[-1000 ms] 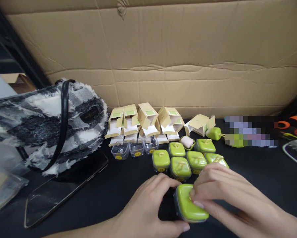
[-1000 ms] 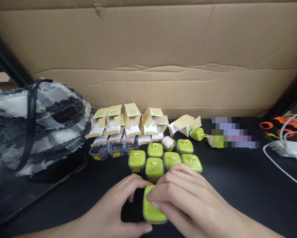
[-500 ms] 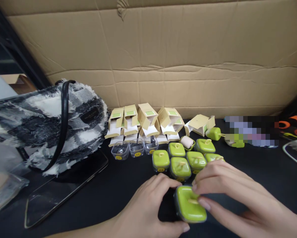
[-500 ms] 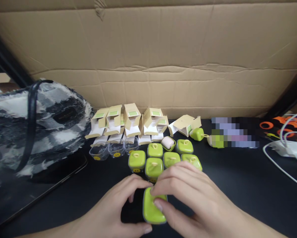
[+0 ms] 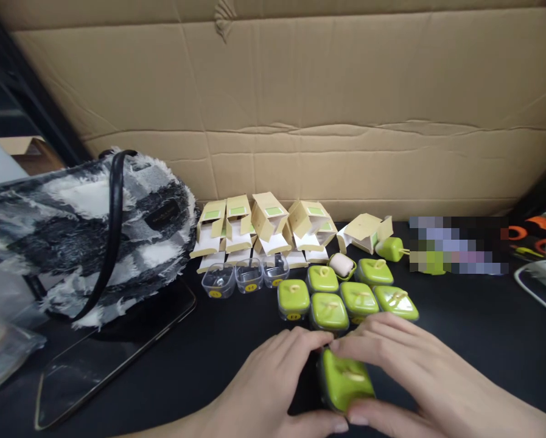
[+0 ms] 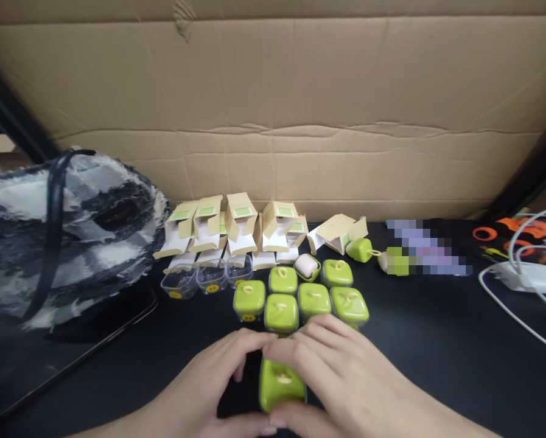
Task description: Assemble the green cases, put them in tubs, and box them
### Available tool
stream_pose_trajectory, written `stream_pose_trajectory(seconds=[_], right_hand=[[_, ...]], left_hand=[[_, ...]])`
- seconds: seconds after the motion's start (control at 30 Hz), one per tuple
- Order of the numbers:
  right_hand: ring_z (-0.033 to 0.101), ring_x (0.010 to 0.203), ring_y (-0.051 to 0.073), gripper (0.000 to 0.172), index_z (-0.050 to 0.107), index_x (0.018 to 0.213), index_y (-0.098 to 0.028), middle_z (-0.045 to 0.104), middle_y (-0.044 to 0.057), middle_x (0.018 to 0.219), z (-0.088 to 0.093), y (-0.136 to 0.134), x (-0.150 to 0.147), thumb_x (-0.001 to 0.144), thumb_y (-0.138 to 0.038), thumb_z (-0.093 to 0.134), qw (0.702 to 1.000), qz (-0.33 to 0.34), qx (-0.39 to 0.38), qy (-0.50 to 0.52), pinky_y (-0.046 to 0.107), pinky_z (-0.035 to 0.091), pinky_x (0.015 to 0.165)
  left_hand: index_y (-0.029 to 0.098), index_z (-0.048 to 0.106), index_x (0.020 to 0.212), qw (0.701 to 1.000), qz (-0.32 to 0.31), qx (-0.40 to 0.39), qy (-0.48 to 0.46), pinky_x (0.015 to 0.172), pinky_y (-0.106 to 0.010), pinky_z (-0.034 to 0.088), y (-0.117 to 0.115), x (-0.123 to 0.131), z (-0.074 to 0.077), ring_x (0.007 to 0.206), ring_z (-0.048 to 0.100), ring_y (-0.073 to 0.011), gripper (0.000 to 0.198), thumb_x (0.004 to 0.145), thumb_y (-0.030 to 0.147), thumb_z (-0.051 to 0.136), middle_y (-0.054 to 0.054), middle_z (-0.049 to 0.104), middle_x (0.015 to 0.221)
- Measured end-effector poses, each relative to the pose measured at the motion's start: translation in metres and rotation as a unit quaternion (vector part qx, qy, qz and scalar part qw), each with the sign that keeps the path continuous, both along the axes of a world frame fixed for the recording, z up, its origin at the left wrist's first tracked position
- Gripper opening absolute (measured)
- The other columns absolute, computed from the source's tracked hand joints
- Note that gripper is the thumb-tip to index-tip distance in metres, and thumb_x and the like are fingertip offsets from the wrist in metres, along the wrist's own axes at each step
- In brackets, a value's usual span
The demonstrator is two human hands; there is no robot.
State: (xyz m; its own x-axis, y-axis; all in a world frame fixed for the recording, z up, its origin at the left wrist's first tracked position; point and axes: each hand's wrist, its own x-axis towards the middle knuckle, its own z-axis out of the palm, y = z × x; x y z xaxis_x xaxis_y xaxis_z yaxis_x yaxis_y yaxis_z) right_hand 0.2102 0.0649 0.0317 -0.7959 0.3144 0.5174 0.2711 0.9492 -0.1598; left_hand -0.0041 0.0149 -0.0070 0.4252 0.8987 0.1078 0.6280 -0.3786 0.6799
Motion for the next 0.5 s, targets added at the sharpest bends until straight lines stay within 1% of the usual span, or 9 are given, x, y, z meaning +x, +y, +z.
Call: stream_pose_trajectory(seconds=[0.07,0.1,0.13,0.2,0.23,0.27,0.3,0.4,0.5], right_hand=[[0.074,0.080,0.015,0.028,0.053,0.117,-0.023,0.078,0.000,0.092,0.002,0.003,0.007,0.100,-0.044,0.046,1.000,0.007,0.027,0.004,0.025,0.055,0.076],[0.074,0.081,0.015,0.027,0.052,0.118,-0.023,0.078,0.000,0.093,0.004,0.007,0.012,0.100,-0.041,0.047,0.999,0.003,0.042,0.011,0.025,0.054,0.078],[0.073,0.080,0.015,0.023,0.052,0.118,-0.023,0.077,0.000,0.092,0.006,0.013,0.018,0.099,-0.036,0.049,0.998,-0.017,0.058,0.024,0.026,0.053,0.079],[0.071,0.077,0.015,0.016,0.054,0.113,-0.025,0.075,0.000,0.089,0.009,0.029,0.030,0.097,-0.026,0.051,0.989,-0.092,0.100,0.064,0.028,0.051,0.076],[0.069,0.076,0.016,0.013,0.055,0.109,-0.026,0.074,0.001,0.088,0.011,0.039,0.037,0.096,-0.025,0.052,0.978,-0.148,0.123,0.080,0.030,0.050,0.074],[0.068,0.077,0.019,0.011,0.056,0.106,-0.025,0.073,0.004,0.090,0.012,0.051,0.043,0.095,-0.024,0.053,0.968,-0.186,0.138,0.096,0.033,0.049,0.074],[0.067,0.079,0.021,0.009,0.057,0.102,-0.024,0.072,0.006,0.090,0.013,0.063,0.050,0.094,-0.025,0.053,0.962,-0.211,0.143,0.094,0.035,0.049,0.074],[0.068,0.080,0.028,0.012,0.062,0.096,-0.022,0.072,0.009,0.089,0.010,0.097,0.067,0.093,-0.025,0.051,0.956,-0.262,0.127,0.033,0.043,0.047,0.075],[0.068,0.082,0.031,0.019,0.066,0.094,-0.019,0.072,0.013,0.092,0.003,0.117,0.076,0.092,-0.028,0.050,0.949,-0.297,0.107,-0.011,0.046,0.047,0.072]], left_hand=[[0.025,0.051,0.121,0.999,-0.026,0.026,0.015,0.074,-0.030,0.053,0.001,-0.003,-0.005,0.088,0.068,-0.0221,0.054,0.077,0.038,0.079,-0.004,0.070,0.111],[0.025,0.052,0.120,0.998,-0.036,0.053,0.025,0.077,-0.032,0.053,0.002,-0.005,-0.008,0.089,0.068,-0.0229,0.053,0.077,0.041,0.078,-0.004,0.070,0.109],[0.025,0.051,0.119,0.995,-0.041,0.087,0.040,0.080,-0.033,0.053,0.003,-0.008,-0.011,0.090,0.068,-0.0240,0.053,0.077,0.044,0.077,-0.004,0.070,0.109],[0.026,0.048,0.123,0.981,-0.043,0.169,0.080,0.080,-0.034,0.052,0.006,-0.013,-0.016,0.089,0.068,-0.0249,0.058,0.076,0.048,0.074,-0.005,0.069,0.107],[0.026,0.047,0.125,0.971,-0.044,0.208,0.105,0.078,-0.034,0.052,0.007,-0.016,-0.018,0.087,0.068,-0.0246,0.059,0.076,0.049,0.072,-0.005,0.069,0.104],[0.026,0.047,0.126,0.960,-0.047,0.243,0.131,0.075,-0.034,0.052,0.008,-0.018,-0.018,0.083,0.067,-0.0241,0.059,0.076,0.049,0.070,-0.005,0.069,0.100],[0.026,0.048,0.126,0.948,-0.049,0.273,0.155,0.072,-0.034,0.052,0.009,-0.020,-0.017,0.079,0.066,-0.0236,0.059,0.076,0.048,0.069,-0.005,0.068,0.097],[0.021,0.051,0.122,0.921,-0.048,0.340,0.187,0.063,-0.034,0.052,0.010,-0.021,-0.008,0.072,0.062,-0.0232,0.055,0.074,0.041,0.069,-0.007,0.065,0.093],[0.017,0.053,0.119,0.915,-0.032,0.357,0.186,0.060,-0.035,0.053,0.010,-0.019,0.002,0.071,0.061,-0.0243,0.053,0.069,0.026,0.070,-0.009,0.065,0.090]])
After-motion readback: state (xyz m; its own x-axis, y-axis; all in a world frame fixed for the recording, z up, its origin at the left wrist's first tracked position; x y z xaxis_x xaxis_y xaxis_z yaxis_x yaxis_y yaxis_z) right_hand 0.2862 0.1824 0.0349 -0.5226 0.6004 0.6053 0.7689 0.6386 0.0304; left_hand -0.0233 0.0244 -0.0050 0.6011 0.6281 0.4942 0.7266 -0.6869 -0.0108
